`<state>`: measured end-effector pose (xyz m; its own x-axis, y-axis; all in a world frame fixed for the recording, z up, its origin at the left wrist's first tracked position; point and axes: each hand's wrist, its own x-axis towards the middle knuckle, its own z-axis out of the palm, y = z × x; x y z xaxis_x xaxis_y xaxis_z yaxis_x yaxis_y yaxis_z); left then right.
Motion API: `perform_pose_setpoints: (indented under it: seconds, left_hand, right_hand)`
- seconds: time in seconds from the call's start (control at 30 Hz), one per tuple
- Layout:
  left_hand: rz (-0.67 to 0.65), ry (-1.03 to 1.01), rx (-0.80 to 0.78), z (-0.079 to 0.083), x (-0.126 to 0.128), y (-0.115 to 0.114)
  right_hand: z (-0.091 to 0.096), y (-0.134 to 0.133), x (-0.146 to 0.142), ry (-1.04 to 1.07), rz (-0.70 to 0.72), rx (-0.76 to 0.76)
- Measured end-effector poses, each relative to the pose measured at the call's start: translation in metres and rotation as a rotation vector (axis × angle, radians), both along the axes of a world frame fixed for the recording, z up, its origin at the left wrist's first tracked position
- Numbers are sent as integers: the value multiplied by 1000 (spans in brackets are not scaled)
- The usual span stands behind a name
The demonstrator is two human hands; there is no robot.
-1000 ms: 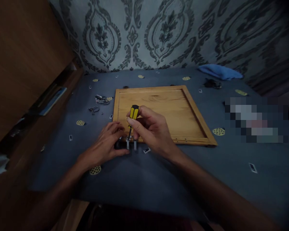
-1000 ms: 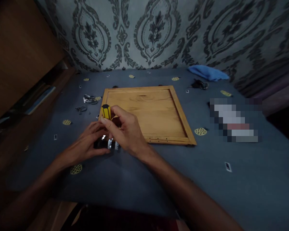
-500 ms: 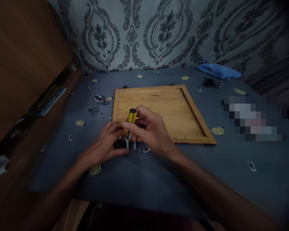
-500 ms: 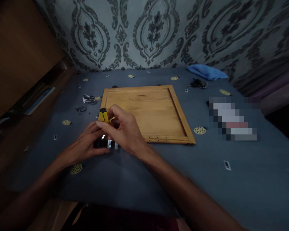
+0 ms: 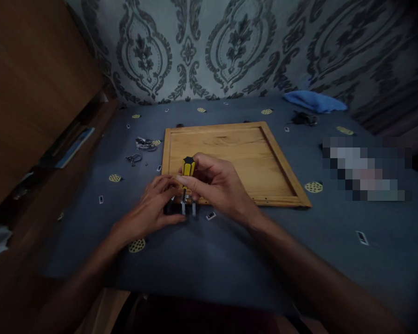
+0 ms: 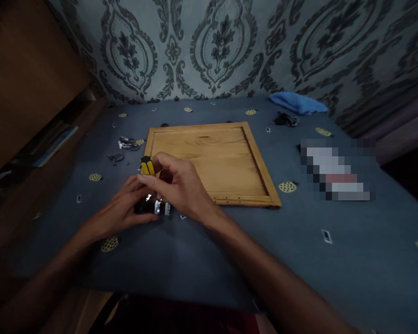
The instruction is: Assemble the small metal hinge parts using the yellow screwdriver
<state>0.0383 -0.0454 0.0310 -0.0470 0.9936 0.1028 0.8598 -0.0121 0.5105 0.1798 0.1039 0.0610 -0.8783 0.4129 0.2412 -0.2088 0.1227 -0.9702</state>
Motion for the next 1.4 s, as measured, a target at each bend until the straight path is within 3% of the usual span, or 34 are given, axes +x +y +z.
perform_pose_setpoints:
  seconds: [0.2,0.43,0.93,1.2,1.4]
  left_hand:
    - [0,1,15,-2,0,0]
    - [23,5,-10,-2,0,1]
    - [12,35,-10,-3,0,0]
    - [1,39,3,-3,0,0]
    - [10,14,10,-1,1,0]
  right_hand:
    - [3,-3,1,-1,38,-7]
    - [1,-4,2,56,-169,81]
    - [-3,-4,1,23,-114,156]
    - [6,2,3,-18,96,150]
    - [7,-4,-3,-38,53,253]
